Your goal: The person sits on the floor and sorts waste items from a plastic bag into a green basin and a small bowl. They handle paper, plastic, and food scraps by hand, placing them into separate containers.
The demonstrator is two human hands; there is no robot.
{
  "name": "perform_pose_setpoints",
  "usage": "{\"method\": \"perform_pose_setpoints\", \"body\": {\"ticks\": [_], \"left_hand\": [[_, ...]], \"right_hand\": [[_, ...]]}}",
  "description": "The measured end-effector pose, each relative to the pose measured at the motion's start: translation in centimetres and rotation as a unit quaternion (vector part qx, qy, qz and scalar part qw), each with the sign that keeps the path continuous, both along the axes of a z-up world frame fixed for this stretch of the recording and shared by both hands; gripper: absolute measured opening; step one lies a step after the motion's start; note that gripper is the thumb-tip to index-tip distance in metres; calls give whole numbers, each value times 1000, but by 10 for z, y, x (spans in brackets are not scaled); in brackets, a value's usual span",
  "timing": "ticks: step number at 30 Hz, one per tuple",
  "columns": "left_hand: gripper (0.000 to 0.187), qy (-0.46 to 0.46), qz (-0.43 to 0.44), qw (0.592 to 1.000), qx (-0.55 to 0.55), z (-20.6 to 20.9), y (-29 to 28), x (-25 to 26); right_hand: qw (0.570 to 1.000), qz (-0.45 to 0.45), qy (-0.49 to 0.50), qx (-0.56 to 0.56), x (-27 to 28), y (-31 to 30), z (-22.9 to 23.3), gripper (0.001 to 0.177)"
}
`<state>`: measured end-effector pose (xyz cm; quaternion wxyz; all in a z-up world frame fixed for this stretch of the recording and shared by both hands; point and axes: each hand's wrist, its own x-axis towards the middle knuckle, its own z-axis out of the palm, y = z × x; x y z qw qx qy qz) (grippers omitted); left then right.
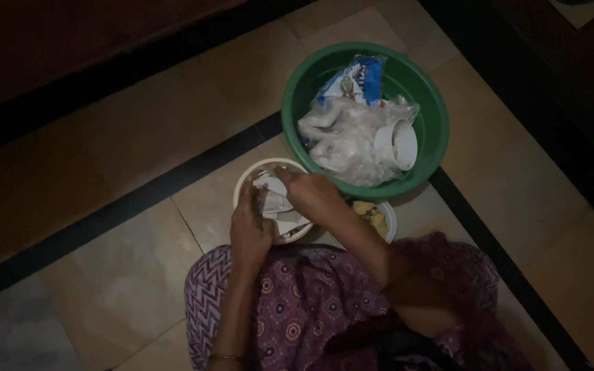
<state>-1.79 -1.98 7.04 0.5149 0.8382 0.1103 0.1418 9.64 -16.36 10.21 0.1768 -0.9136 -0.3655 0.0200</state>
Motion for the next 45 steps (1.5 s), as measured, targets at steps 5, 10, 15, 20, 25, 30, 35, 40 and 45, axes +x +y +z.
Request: {"method": "perform_pose_setpoints", "body": {"ticks": [5,10,15,20,25,30,35,40,45], "left_hand": [[61,-70,0,990,126,-20,0,3],[35,-70,70,991,93,-44,1,0],[49,-102,127,962,-219,-36,6,2],[43,-92,22,992,82,-19,5,2],[37,-15,-68,961,268,-19,-8,8],[40,-17,-58,953,296,-26,-8,11],[40,9,-49,955,293,-33,-9,11],[43,31,-54,954,292,-35,-9,14],[45,66,-58,943,322,-34,-8,15]], "right_hand": [[1000,-5,-23,8,-5,-11,14,45],[995,-41,19,89,-44,-29,21,46],[991,-8,-117,63,-94,-18,-17,54],[997,11,-72,20,-95,-21,-38,49],[989,56,110,82,-71,-43,-25,48],[956,-198,53,210,-81,-70,-33,38],[812,-278,230,458,-74,-70,-70,48],[896,-265,135,331,-71,-49,-73,35],[989,-87,-8,119,-67,-51,-50,34]]}}
